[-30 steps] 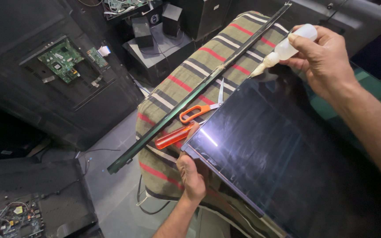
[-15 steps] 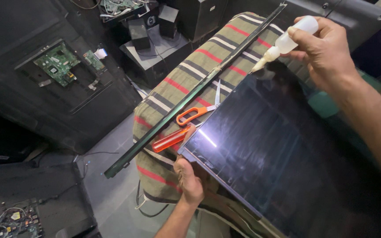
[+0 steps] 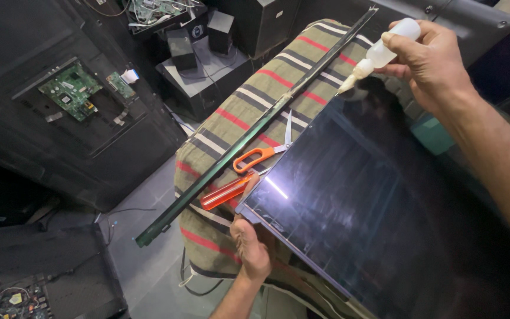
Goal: The person applies a liquid from a small bottle along the edge of a flat-screen TV panel, then cuts a small piece of black tape with scissors and places it over the treated edge. The actions are performed on a workbench with tools and electronic parts visible nearby.
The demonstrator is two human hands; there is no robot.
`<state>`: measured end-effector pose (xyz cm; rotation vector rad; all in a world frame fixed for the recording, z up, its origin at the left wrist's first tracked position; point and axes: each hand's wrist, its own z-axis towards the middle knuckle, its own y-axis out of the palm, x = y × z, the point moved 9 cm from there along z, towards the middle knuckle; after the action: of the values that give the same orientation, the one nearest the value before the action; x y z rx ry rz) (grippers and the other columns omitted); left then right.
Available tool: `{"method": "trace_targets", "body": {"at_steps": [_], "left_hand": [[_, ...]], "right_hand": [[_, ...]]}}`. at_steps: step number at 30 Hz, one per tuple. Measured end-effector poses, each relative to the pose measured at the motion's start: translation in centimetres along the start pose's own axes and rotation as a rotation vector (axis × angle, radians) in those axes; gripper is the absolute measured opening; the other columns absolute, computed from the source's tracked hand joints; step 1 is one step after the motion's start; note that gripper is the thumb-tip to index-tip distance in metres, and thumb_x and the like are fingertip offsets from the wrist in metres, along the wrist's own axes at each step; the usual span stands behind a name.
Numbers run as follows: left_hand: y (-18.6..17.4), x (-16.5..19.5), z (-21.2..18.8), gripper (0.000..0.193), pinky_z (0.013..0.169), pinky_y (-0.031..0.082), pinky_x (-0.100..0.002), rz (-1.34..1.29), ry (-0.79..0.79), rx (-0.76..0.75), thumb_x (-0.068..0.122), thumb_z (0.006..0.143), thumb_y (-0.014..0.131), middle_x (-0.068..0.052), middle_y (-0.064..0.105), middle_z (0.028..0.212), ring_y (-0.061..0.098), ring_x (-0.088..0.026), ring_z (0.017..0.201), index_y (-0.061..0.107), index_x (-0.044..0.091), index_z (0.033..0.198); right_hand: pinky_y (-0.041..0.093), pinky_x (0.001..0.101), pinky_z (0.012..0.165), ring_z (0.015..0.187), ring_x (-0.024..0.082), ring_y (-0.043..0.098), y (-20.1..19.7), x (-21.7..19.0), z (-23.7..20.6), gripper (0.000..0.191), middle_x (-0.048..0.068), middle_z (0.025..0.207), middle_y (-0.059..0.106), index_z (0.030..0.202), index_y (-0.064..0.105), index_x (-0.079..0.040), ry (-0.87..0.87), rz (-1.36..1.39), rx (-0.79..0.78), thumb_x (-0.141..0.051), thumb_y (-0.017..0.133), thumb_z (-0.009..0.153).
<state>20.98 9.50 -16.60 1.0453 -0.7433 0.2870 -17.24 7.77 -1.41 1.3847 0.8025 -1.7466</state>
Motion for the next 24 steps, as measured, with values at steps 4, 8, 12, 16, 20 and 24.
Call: {"method": "trace_targets", "body": {"at_steps": [4, 8, 12, 16, 20, 24], "left_hand": [[0.0, 0.0, 0.0, 0.086, 0.113, 0.043, -0.037, 0.001, 0.005, 0.005, 0.058, 0.107, 0.052, -0.014, 0.055, 0.146, 0.054, -0.021, 0.13, 0.036, -0.009, 0.158], [0.1, 0.1, 0.0, 0.087, 0.114, 0.042, -0.037, 0.01, 0.003, 0.001, 0.059, 0.106, 0.052, -0.014, 0.055, 0.147, 0.054, -0.021, 0.131, 0.036, -0.009, 0.159], [0.1, 0.2, -0.1, 0.087, 0.114, 0.042, -0.037, 0.043, 0.004, 0.007, 0.06, 0.106, 0.05, -0.015, 0.055, 0.147, 0.054, -0.021, 0.132, 0.037, -0.009, 0.158], [0.2, 0.6, 0.1, 0.089, 0.113, 0.043, -0.037, 0.105, 0.013, 0.006, 0.062, 0.107, 0.048, -0.016, 0.056, 0.145, 0.055, -0.021, 0.13, 0.037, -0.009, 0.16], [0.7, 1.0, 0.4, 0.09, 0.117, 0.042, -0.039, 0.139, 0.012, -0.018, 0.064, 0.106, 0.044, -0.016, 0.052, 0.151, 0.052, -0.023, 0.137, 0.034, -0.009, 0.159], [1.0, 0.9, 0.7, 0.088, 0.119, 0.041, -0.043, 0.041, -0.005, -0.031, 0.061, 0.106, 0.045, -0.018, 0.049, 0.154, 0.05, -0.026, 0.14, 0.033, -0.008, 0.158]], "right_hand": [[0.068, 0.0372, 0.091, 0.107, 0.024, 0.074, -0.6, 0.7, 0.1, 0.03, 0.014, 0.119, 0.067, 0.129, 0.057, 0.005, 0.037, -0.013, 0.037, -0.01, 0.068, 0.106], [0.066, 0.0374, 0.09, 0.108, 0.025, 0.074, -1.0, 0.9, 0.2, 0.028, 0.015, 0.119, 0.066, 0.128, 0.057, 0.005, 0.038, 0.026, 0.048, -0.009, 0.067, 0.106], [0.064, 0.038, 0.09, 0.109, 0.026, 0.074, -1.2, 0.4, 0.3, 0.027, 0.015, 0.12, 0.066, 0.128, 0.057, 0.005, 0.001, -0.02, 0.033, -0.01, 0.067, 0.107], [0.069, 0.0393, 0.091, 0.108, 0.026, 0.074, -1.5, 0.3, 0.7, 0.025, 0.014, 0.118, 0.067, 0.126, 0.057, 0.006, 0.003, -0.007, 0.023, -0.009, 0.066, 0.107], [0.068, 0.0364, 0.09, 0.105, 0.024, 0.075, -2.2, 0.3, 1.3, 0.022, 0.015, 0.115, 0.07, 0.124, 0.06, 0.005, 0.008, -0.031, 0.04, -0.01, 0.065, 0.108], [0.068, 0.035, 0.088, 0.103, 0.023, 0.075, -3.4, 0.6, 1.9, 0.021, 0.013, 0.114, 0.07, 0.121, 0.061, 0.005, 0.007, -0.082, 0.075, -0.011, 0.065, 0.108]]}}
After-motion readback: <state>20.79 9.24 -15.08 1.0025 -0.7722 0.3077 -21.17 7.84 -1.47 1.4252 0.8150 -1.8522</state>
